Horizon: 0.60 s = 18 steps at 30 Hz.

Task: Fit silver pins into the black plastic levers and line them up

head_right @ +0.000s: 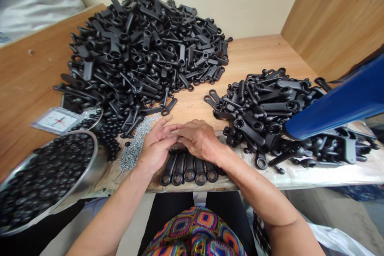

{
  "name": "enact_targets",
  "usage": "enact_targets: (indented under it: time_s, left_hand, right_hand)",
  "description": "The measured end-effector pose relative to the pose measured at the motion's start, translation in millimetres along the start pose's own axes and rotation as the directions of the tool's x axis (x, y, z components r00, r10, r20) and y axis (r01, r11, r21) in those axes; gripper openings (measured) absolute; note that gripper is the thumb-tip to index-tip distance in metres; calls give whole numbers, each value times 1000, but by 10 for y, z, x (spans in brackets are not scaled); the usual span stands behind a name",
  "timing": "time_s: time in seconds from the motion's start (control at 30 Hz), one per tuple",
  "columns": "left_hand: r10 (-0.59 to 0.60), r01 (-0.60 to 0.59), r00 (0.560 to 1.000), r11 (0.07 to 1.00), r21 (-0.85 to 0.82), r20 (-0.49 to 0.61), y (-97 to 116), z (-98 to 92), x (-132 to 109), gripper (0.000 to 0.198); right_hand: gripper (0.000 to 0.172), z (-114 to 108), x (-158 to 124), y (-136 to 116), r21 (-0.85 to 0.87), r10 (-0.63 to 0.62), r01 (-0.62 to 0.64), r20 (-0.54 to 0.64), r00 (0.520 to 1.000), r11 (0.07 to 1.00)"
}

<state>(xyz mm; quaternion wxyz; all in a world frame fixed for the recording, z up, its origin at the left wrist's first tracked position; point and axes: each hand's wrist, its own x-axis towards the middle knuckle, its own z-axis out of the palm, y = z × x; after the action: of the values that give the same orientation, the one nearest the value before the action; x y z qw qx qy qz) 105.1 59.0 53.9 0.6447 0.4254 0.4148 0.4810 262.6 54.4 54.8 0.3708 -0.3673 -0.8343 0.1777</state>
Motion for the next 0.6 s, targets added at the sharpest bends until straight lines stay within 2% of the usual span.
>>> enact_targets:
  time_s: [0.13, 0.2, 0.3, 0.37, 0.4, 0.43, 0.47, 0.5, 0.53, 0.57, 0.6]
  left_hand:
    - [-41, 41, 999, 999, -11, 27, 3, 24, -49, 63]
    - [25, -26, 999, 999, 41, 34, 24, 1, -166, 61]
    - [181, -200, 978, 953, 228, 102, 78, -76, -552, 53]
    - [166, -265, 947, 887, 379, 274, 64, -147, -895, 41]
    - [134, -307, 910, 853, 422, 392, 17, -186, -1051, 35]
    - [48, -332, 849, 824, 460, 526, -65, -225, -1175, 28]
    - [-77, -342, 766, 792, 506, 639, -183, -263, -1255, 25]
    - [-223, -342, 676, 750, 566, 703, -330, -298, -1281, 24]
    - [-363, -337, 600, 693, 637, 713, -496, -329, -1254, 25]
    - [-459, -335, 564, 633, 698, 686, -668, -353, -1181, 23]
    - [-515, -336, 549, 586, 738, 659, -830, -369, -1073, 24]
  right_hand:
    - [21, -25, 9, 24, -62, 14, -10, 53, 998, 998]
    - [22, -41, 26, 25, -44, 19, -16, 53, 998, 999]
    - [16, -98, 42, 17, 87, 39, -36, -23, 999, 996]
    - [14, -153, 7, -1, 194, 93, -78, -75, 993, 978]
    - [14, -178, -37, -13, 234, 132, -110, -82, 988, 966]
    - [14, -196, -99, -25, 258, 173, -146, -85, 981, 955]
    - [14, -203, -178, -33, 265, 213, -185, -83, 973, 946]
    - [14, -199, -269, -37, 258, 254, -225, -85, 963, 940]
    - [14, -183, -368, -35, 241, 296, -266, -97, 950, 933]
    - [14, -156, -466, -26, 223, 337, -305, -122, 934, 926]
    - [14, -122, -556, -13, 209, 371, -336, -160, 915, 918]
